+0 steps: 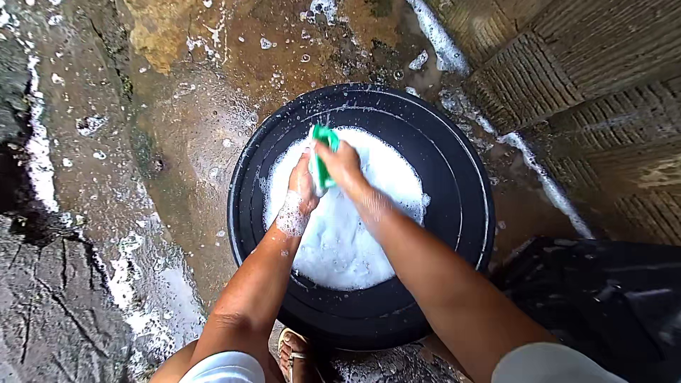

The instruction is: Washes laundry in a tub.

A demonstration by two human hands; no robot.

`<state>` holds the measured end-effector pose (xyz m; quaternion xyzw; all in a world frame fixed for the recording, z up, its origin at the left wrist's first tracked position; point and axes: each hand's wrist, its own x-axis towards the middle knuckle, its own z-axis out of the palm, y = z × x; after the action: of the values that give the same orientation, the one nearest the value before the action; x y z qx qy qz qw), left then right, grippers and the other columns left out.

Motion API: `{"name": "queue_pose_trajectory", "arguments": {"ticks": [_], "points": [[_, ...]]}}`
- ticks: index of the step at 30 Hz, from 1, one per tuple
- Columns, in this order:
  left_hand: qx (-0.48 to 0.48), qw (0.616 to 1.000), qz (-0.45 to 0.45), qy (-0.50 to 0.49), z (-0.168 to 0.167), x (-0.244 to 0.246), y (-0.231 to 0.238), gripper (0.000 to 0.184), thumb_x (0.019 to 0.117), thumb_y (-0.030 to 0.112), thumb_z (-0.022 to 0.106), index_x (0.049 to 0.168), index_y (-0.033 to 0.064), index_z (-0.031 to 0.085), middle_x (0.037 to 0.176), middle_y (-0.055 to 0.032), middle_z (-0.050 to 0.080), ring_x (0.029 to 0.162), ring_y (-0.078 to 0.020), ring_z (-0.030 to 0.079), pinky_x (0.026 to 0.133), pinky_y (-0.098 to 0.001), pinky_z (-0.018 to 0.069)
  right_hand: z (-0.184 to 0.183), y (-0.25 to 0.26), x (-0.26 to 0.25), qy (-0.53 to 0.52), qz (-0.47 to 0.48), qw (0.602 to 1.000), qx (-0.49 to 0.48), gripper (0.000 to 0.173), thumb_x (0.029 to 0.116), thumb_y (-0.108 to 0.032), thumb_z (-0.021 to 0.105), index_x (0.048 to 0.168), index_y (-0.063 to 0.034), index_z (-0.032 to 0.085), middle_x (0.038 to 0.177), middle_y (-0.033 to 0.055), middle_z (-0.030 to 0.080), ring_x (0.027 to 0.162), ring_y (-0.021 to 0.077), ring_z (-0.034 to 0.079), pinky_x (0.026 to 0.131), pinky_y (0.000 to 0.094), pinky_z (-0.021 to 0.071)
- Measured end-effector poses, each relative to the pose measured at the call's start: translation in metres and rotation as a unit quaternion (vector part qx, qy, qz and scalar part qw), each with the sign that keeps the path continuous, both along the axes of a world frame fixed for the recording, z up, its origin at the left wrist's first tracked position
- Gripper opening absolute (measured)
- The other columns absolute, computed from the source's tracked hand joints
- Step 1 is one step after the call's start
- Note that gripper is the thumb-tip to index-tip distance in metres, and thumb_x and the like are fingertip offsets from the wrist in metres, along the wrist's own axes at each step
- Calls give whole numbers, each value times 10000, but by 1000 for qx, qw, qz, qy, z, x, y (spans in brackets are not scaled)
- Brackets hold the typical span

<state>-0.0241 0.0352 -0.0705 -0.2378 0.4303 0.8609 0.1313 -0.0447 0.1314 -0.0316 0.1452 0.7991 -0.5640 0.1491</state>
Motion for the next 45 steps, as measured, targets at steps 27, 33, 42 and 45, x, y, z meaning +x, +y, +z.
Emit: {"name": "queue_pose_trajectory", "arguments": {"ticks": [27, 33, 42, 45], "points": [[101, 974, -190, 73, 2, -4, -57, 782, 925, 841, 324, 1281, 225, 646, 1145, -25, 731, 1046, -165, 706, 877, -385, 607, -2, 60, 34, 42, -92, 956, -276, 237, 1023, -366, 599, 1083, -137, 583, 621, -93, 465, 461, 4, 394, 457, 187, 408], [49, 996, -73, -34, -6, -17, -6, 599, 1060, 634, 282, 1230, 165, 612, 1037, -37, 714, 954, -163, 697, 836, -390, 597, 4, 7, 28, 68, 7, 997, 25, 492, 951, -425, 716, 1150, 17, 633, 882, 175, 681, 796, 297, 680, 731, 535, 566], [-5, 1000, -13, 4, 9, -2, -3, 414, 1125, 401, 240, 1227, 157, 559, 1035, -7, 659, 954, -108, 647, 840, -331, 563, 14, -7, 22, 105, 74, 987, 102, 551, 950, -475, 703, 1149, 32, 628, 880, 212, 679, 804, 372, 684, 705, 588, 550], [-37, 999, -9, 23, 14, -3, -9, 383, 1120, 377, 318, 1250, 136, 585, 1046, -30, 691, 968, -137, 674, 852, -367, 580, 8, -9, 28, 104, 54, 990, 73, 533, 961, -501, 677, 1126, 3, 621, 855, 169, 662, 756, 317, 665, 671, 543, 551]]}}
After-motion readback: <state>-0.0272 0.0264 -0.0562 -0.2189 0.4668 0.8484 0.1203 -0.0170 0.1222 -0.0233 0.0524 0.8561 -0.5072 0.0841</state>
